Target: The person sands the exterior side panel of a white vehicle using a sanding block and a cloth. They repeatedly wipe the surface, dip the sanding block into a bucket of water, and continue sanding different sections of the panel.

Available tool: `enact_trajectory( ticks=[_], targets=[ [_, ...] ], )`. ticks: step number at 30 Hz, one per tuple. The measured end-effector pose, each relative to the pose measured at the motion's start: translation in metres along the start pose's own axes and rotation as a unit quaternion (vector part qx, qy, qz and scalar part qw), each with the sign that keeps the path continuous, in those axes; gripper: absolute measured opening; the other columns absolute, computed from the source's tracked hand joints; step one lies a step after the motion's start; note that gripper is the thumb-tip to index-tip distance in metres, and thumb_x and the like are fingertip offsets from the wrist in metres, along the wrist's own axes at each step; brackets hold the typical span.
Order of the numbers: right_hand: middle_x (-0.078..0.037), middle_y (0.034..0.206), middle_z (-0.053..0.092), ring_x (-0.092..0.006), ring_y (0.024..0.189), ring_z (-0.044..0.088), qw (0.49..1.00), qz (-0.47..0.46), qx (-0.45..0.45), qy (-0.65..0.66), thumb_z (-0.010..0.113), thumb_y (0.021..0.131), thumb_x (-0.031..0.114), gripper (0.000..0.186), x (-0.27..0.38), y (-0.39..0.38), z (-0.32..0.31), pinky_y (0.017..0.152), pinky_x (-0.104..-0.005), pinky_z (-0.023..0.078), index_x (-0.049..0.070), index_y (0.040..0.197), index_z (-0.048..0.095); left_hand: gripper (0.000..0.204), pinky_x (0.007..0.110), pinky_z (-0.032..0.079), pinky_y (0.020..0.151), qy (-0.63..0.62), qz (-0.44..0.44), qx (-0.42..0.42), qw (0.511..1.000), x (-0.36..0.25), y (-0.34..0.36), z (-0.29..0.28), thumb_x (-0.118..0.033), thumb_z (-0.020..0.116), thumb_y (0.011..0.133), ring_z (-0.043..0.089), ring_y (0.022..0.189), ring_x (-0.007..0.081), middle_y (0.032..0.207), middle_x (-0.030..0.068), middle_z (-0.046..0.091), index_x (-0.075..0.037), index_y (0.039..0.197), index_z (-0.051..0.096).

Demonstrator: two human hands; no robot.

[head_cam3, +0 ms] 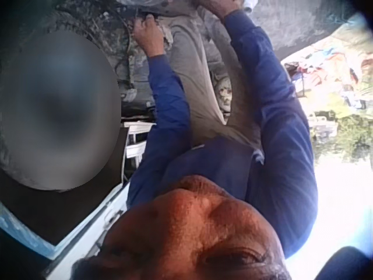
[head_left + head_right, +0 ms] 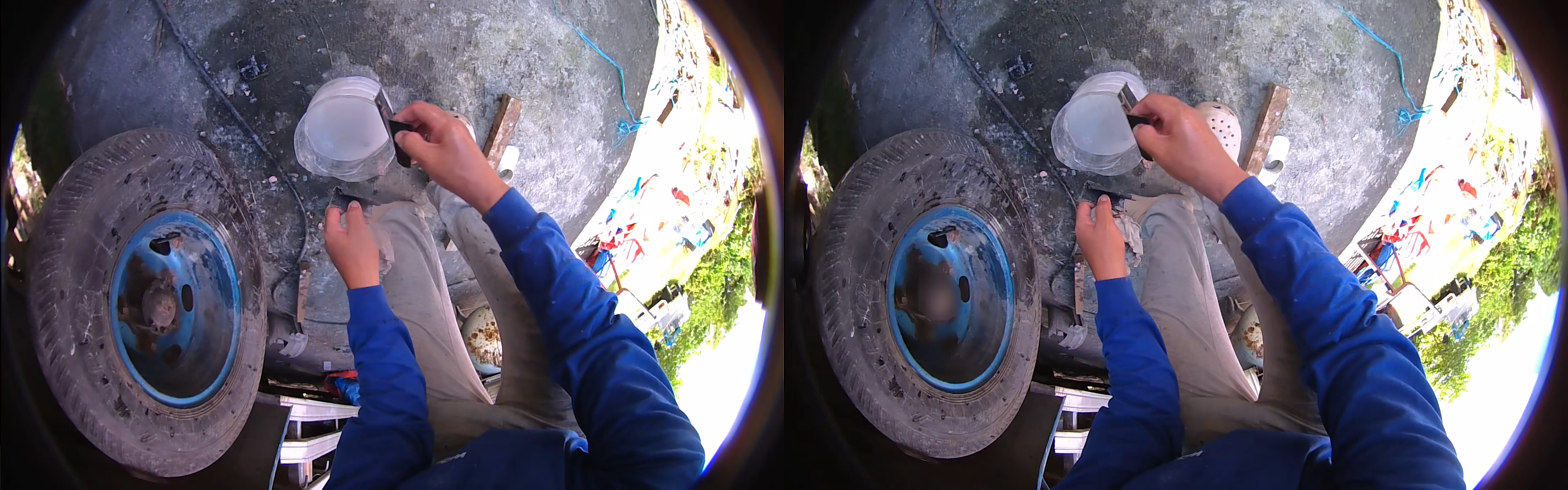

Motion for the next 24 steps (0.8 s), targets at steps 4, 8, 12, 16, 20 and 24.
enact_trajectory(
  ticks=[4,8,12,16,20,24],
  targets=[
    [-0.016,0.112,0.066,-0.0329,0.094,0.069,0.926,-0.145,0.085,-0.338,0.062,0.088,0.008,0.027,-0.005,0.040,0.087,0.083,-0.0475,0.058,0.001,0.113,0.066,0.029,0.043,0.046,0.078,-0.034,-0.007,-0.010,0.999,0.011,0.003,-0.009,-0.022,0.062,0.097,0.052,0.077,0.0362,0.083,0.0222,0.061,0.005,0.091,0.055],
    [-0.014,0.127,0.062,-0.0340,0.105,0.069,0.870,-0.095,0.070,-0.479,0.058,0.094,0.014,0.026,-0.080,0.102,0.146,0.088,-0.0567,0.056,0.007,0.116,0.069,0.030,0.045,0.046,0.080,-0.039,-0.017,0.011,0.999,0.010,0.002,-0.011,-0.023,0.061,0.097,0.056,0.080,0.0398,0.088,0.0246,0.062,0.006,0.089,0.056],
    [-0.017,0.117,0.071,-0.0347,0.109,0.070,0.860,0.004,0.154,-0.487,0.051,0.098,0.016,0.026,-0.127,0.122,0.141,0.089,-0.0512,0.056,0.007,0.111,0.071,0.032,0.048,0.046,0.080,-0.011,0.002,0.004,1.000,0.012,0.004,-0.014,-0.024,0.061,0.097,0.059,0.084,0.0452,0.088,0.0259,0.064,0.006,0.088,0.057],
    [-0.024,0.101,0.072,-0.0424,0.094,0.070,0.920,-0.005,0.036,-0.391,0.055,0.098,0.017,0.024,-0.094,0.105,0.122,0.083,-0.0520,0.055,0.003,0.110,0.070,0.033,0.051,0.046,0.081,0.010,-0.024,0.014,1.000,0.012,0.006,-0.023,-0.028,0.061,0.096,0.060,0.090,0.0495,0.093,0.0280,0.067,0.005,0.091,0.061],
    [-0.029,0.091,0.069,-0.0462,0.091,0.067,0.959,-0.022,-0.023,-0.283,0.060,0.098,0.014,0.024,-0.034,0.047,0.069,0.077,-0.0536,0.053,0.003,0.117,0.068,0.036,0.053,0.049,0.084,0.121,0.026,0.013,0.992,-0.011,0.032,-0.012,-0.035,0.062,0.095,0.064,0.099,0.0487,0.101,0.0284,0.069,0.001,0.099,0.068],
    [-0.018,0.104,0.071,-0.0246,0.084,0.072,0.991,0.121,-0.006,-0.059,0.055,0.097,0.004,0.031,-0.011,0.011,0.012,0.074,-0.0373,0.062,0.001,0.127,0.063,0.038,0.055,0.053,0.085,0.266,0.058,0.034,0.962,-0.056,0.089,0.029,-0.044,0.058,0.096,0.068,0.102,0.0435,0.108,0.0209,0.072,-0.010,0.105,0.073]
  ],
)
Point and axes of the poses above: each hand's wrist, its own y-axis towards the middle knuckle, its own z-axis out of the palm, x = y × z, the point moved 4 cm from there along y, towards the middle knuckle
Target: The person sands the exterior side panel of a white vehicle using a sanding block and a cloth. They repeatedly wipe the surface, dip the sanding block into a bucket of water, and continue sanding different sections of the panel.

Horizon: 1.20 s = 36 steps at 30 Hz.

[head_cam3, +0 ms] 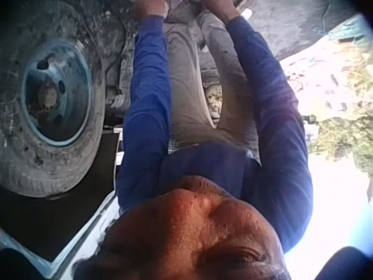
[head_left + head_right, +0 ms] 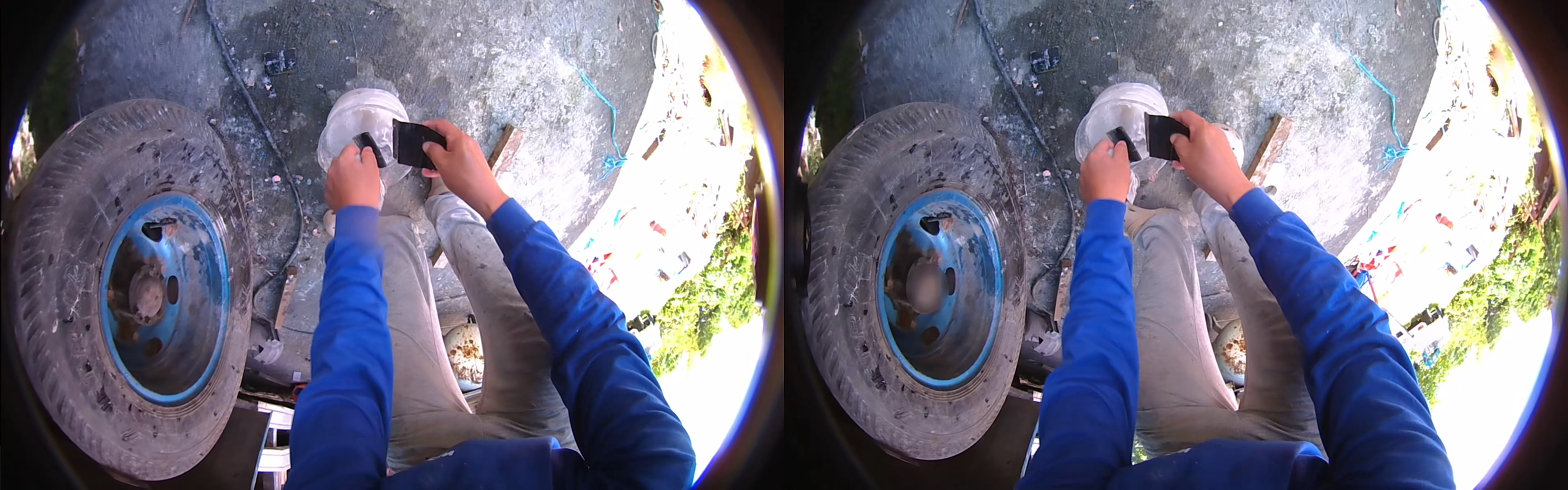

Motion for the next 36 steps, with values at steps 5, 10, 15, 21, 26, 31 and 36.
enact_trajectory(
  ticks=[5,10,15,21,26,31,36],
  targets=[
    [-0.007,0.113,0.066,-0.0129,0.096,0.066,0.966,0.088,0.033,0.239,0.052,0.096,0.001,0.036,0.002,-0.012,-0.021,0.077,-0.0302,0.062,0.003,0.130,0.063,0.051,0.051,0.053,0.094,0.082,0.058,0.066,0.993,0.022,0.095,0.077,-0.055,0.060,0.095,0.067,0.110,0.0429,0.119,0.0190,0.072,-0.009,0.113,0.072],
    [-0.009,0.116,0.065,-0.0159,0.102,0.066,0.953,0.116,-0.004,0.280,0.055,0.101,0.007,0.028,0.004,-0.034,-0.041,0.080,-0.0310,0.061,0.001,0.128,0.061,0.048,0.048,0.053,0.095,0.027,0.014,0.159,0.987,0.014,0.065,0.038,-0.044,0.068,0.089,0.068,0.110,0.0423,0.122,0.0202,0.071,-0.006,0.118,0.071],
    [-0.007,0.113,0.066,-0.0175,0.102,0.065,0.924,0.118,0.003,0.363,0.058,0.102,0.012,0.026,0.035,-0.086,-0.026,0.082,-0.0369,0.060,0.005,0.126,0.060,0.032,0.043,0.052,0.094,-0.272,0.219,0.144,0.926,-0.042,-0.088,-0.099,-0.016,0.068,0.087,0.066,0.111,0.0362,0.119,0.0230,0.069,-0.004,0.117,0.069],
    [-0.008,0.111,0.069,-0.0164,0.100,0.067,0.932,0.029,0.065,0.354,0.058,0.098,0.007,0.027,0.155,-0.196,0.003,0.084,-0.0326,0.057,0.000,0.124,0.061,0.034,0.040,0.050,0.096,-0.183,0.168,-0.053,0.967,-0.067,-0.215,-0.212,-0.024,0.073,0.091,0.064,0.116,0.0326,0.118,0.0220,0.068,-0.001,0.115,0.069],
    [-0.006,0.105,0.070,-0.0126,0.096,0.064,0.968,-0.143,0.135,0.156,0.056,0.097,0.005,0.025,0.252,-0.291,-0.020,0.087,-0.0289,0.051,0.000,0.120,0.065,0.037,0.035,0.054,0.081,-0.326,0.137,-0.051,0.934,-0.051,-0.291,-0.304,-0.026,0.078,0.089,0.070,0.088,0.0232,0.095,0.0124,0.074,0.003,0.112,0.069],
    [-0.005,0.105,0.070,-0.0127,0.099,0.063,0.943,-0.248,0.211,0.062,0.057,0.098,0.005,0.023,0.328,-0.374,-0.035,0.091,-0.0288,0.049,0.000,0.118,0.067,0.026,0.029,0.051,0.070,-0.488,0.113,-0.035,0.865,-0.037,-0.371,-0.369,-0.017,0.077,0.090,0.065,0.078,0.0122,0.089,0.0070,0.071,0.003,0.106,0.071],
    [-0.011,0.110,0.064,-0.0133,0.092,0.065,0.942,-0.285,0.177,0.022,0.066,0.090,0.005,0.020,0.354,-0.404,-0.030,0.075,-0.0301,0.053,-0.002,0.108,0.061,0.023,0.027,0.051,0.069,-0.518,0.120,-0.108,0.840,-0.019,-0.414,-0.398,-0.019,0.073,0.092,0.065,0.076,0.0099,0.085,0.0037,0.072,0.000,0.104,0.074]
  ],
)
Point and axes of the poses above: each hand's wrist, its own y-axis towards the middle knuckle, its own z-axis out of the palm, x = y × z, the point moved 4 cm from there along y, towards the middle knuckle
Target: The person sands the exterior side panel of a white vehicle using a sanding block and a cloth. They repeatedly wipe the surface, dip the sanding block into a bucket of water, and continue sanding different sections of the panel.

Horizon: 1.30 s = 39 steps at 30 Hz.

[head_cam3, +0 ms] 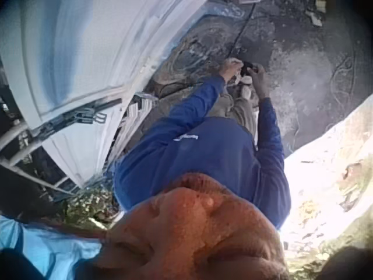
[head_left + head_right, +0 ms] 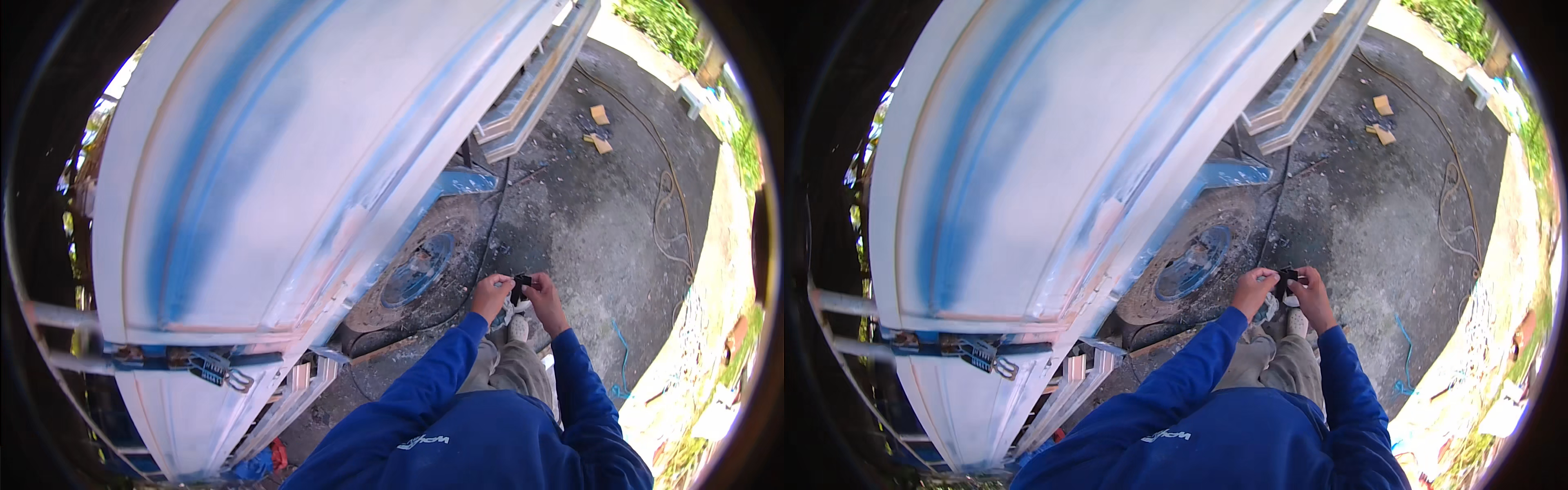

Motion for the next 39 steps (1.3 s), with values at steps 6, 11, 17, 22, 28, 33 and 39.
enact_trajectory(
  ticks=[6,11,17,22,28,33,39],
  targets=[
    [-0.007,0.095,0.057,-0.0154,0.084,0.056,0.906,-0.262,-0.146,-0.300,0.059,0.092,0.006,0.012,0.042,0.002,0.009,0.078,-0.0335,0.049,0.000,0.102,0.055,0.036,0.042,0.050,0.097,0.094,0.079,-0.201,0.972,-0.039,-0.030,-0.008,-0.032,0.074,0.090,0.064,0.111,0.0358,0.113,0.0189,0.068,-0.003,0.112,0.069],
    [-0.005,0.092,0.054,-0.0140,0.083,0.053,0.997,-0.015,0.071,-0.029,0.059,0.093,0.006,0.011,0.077,0.006,0.038,0.075,-0.0326,0.048,0.003,0.100,0.051,0.039,0.046,0.051,0.090,0.075,0.056,-0.163,0.982,-0.048,-0.064,-0.026,-0.038,0.070,0.093,0.068,0.100,0.0373,0.105,0.0212,0.072,-0.002,0.108,0.073],
    [-0.003,0.094,0.055,-0.0111,0.086,0.055,0.970,-0.077,0.223,-0.057,0.059,0.093,0.005,0.012,0.093,-0.003,0.077,0.075,-0.0279,0.049,0.005,0.103,0.052,0.038,0.038,0.052,0.075,-0.049,0.025,-0.160,0.986,-0.022,-0.086,-0.056,-0.040,0.075,0.091,0.069,0.079,0.0235,0.087,0.0108,0.072,-0.002,0.096,0.072],
    [-0.002,0.092,0.059,-0.0123,0.082,0.060,0.932,0.065,0.357,-0.008,0.059,0.094,0.003,0.011,0.098,-0.014,0.108,0.075,-0.0286,0.051,0.006,0.103,0.054,0.038,0.032,0.050,0.068,-0.216,0.033,-0.170,0.961,0.011,-0.116,-0.072,-0.036,0.082,0.086,0.065,0.075,0.0155,0.084,0.0055,0.070,-0.002,0.099,0.070],
    [-0.004,0.104,0.064,-0.0113,0.089,0.062,0.944,-0.039,0.310,-0.103,0.066,0.097,0.013,0.022,0.092,-0.045,0.142,0.073,-0.0274,0.052,0.007,0.116,0.057,0.027,0.030,0.046,0.070,-0.154,0.008,-0.255,0.954,0.008,-0.164,-0.093,-0.028,0.079,0.090,0.059,0.077,0.0096,0.082,0.0030,0.066,-0.004,0.089,0.066],
    [-0.004,0.112,0.065,-0.0142,0.097,0.065,0.848,0.198,0.491,-0.014,0.067,0.101,0.021,0.026,0.093,-0.068,0.179,0.078,-0.0311,0.054,0.008,0.121,0.058,0.021,0.028,0.043,0.071,-0.213,0.037,-0.220,0.951,0.020,-0.200,-0.129,-0.019,0.078,0.091,0.053,0.078,0.0085,0.084,-0.0008,0.059,-0.008,0.087,0.060],
    [-0.004,0.109,0.068,-0.0137,0.097,0.066,0.867,0.149,0.474,-0.041,0.067,0.100,0.017,0.026,0.089,-0.086,0.228,0.083,-0.0341,0.055,0.007,0.123,0.060,0.019,0.028,0.047,0.074,-0.224,0.048,-0.287,0.930,0.011,-0.239,-0.159,-0.020,0.078,0.091,0.058,0.081,0.0084,0.086,0.0001,0.064,-0.007,0.093,0.065]
  ],
)
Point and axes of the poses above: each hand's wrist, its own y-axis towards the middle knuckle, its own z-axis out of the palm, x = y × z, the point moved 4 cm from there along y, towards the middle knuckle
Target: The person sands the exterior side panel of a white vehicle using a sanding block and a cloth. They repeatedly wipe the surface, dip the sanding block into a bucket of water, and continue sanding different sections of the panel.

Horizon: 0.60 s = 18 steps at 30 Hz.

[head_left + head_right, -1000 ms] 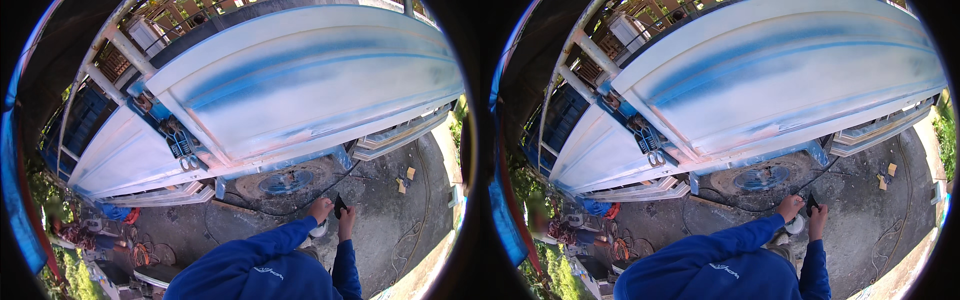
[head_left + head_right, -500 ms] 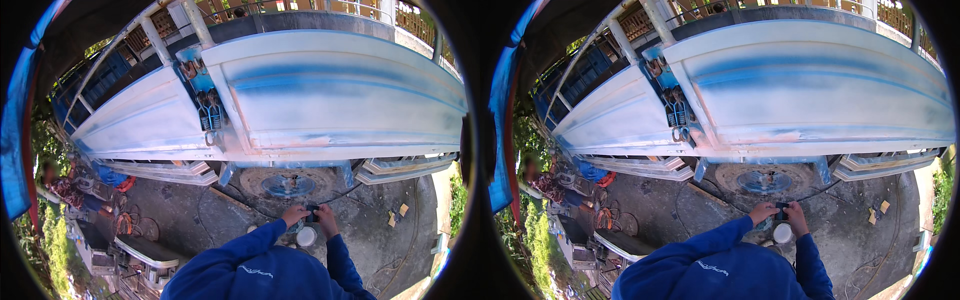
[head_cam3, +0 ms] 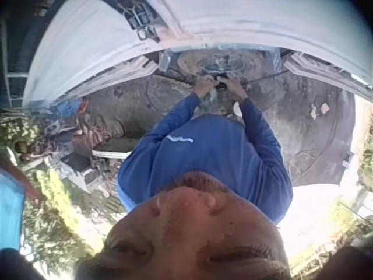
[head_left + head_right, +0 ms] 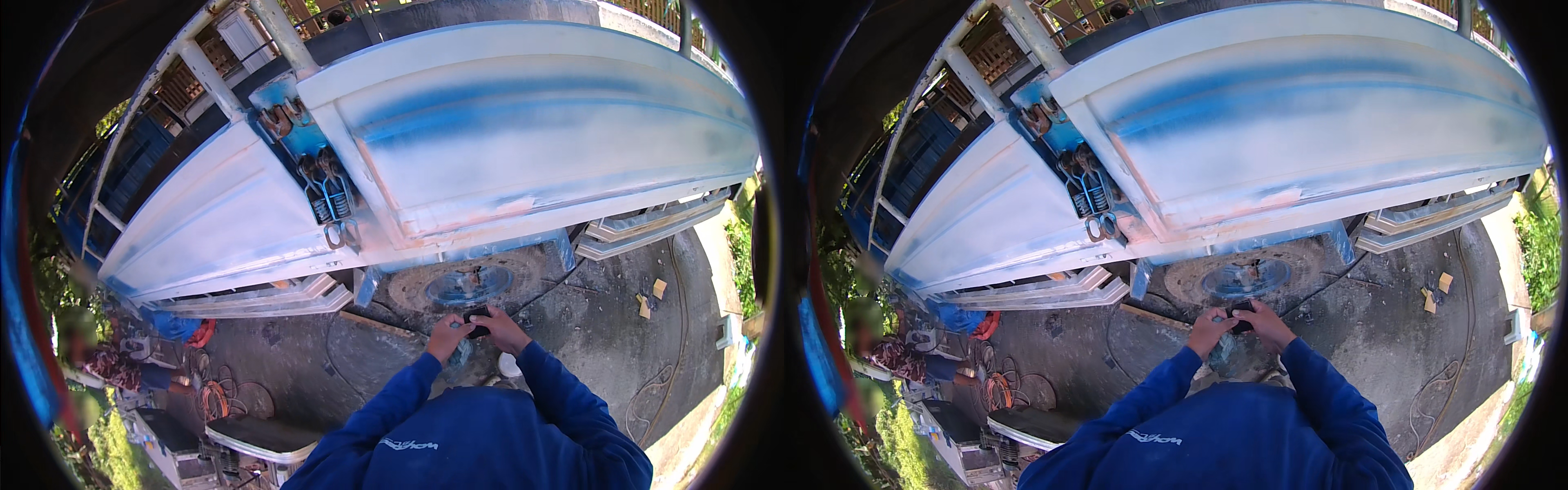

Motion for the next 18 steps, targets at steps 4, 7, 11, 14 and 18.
enact_trajectory(
  ticks=[4,7,11,14,18],
  targets=[
    [-0.012,0.104,0.071,-0.0215,0.100,0.068,0.993,-0.035,-0.032,-0.109,0.065,0.101,0.020,0.032,0.052,0.024,0.034,0.085,-0.0395,0.054,-0.002,0.123,0.056,0.017,0.028,0.047,0.073,0.005,-0.021,-0.030,0.999,0.017,0.000,-0.057,-0.020,0.076,0.092,0.060,0.081,0.0096,0.086,0.0008,0.066,-0.006,0.097,0.068],
    [-0.019,0.111,0.068,-0.0361,0.099,0.069,0.799,-0.024,-0.157,-0.579,0.060,0.104,0.026,0.039,0.021,0.067,-0.030,0.085,-0.0475,0.054,-0.003,0.127,0.049,0.023,0.030,0.050,0.072,0.059,-0.031,0.001,0.998,0.044,0.003,-0.100,-0.026,0.074,0.094,0.064,0.078,0.0125,0.084,0.0028,0.069,-0.004,0.100,0.071],
    [-0.022,0.111,0.066,-0.0409,0.091,0.069,0.828,-0.175,-0.225,-0.483,0.055,0.106,0.027,0.034,0.053,0.067,0.018,0.083,-0.0506,0.053,-0.002,0.121,0.048,0.033,0.039,0.052,0.075,0.214,-0.046,-0.047,0.975,0.106,-0.020,-0.197,-0.038,0.073,0.092,0.068,0.079,0.0200,0.084,0.0063,0.071,-0.007,0.100,0.073],
    [-0.020,0.106,0.068,-0.0266,0.083,0.070,0.905,-0.224,-0.142,-0.332,0.056,0.105,0.028,0.033,0.174,0.053,0.131,0.073,-0.0412,0.053,-0.002,0.115,0.048,0.034,0.041,0.053,0.076,0.243,-0.111,-0.103,0.958,0.152,-0.050,-0.261,-0.039,0.073,0.087,0.070,0.081,0.0264,0.084,0.0108,0.072,-0.006,0.095,0.074],
    [-0.012,0.077,0.069,-0.0172,0.059,0.063,0.888,-0.372,-0.178,-0.203,0.058,0.103,0.023,0.025,0.297,0.052,0.210,0.060,-0.0329,0.052,-0.002,0.107,0.054,0.034,0.045,0.053,0.076,0.308,-0.116,-0.111,0.938,0.207,-0.048,-0.321,-0.039,0.073,0.083,0.071,0.084,0.0349,0.086,0.0161,0.073,-0.006,0.091,0.074]
  ],
)
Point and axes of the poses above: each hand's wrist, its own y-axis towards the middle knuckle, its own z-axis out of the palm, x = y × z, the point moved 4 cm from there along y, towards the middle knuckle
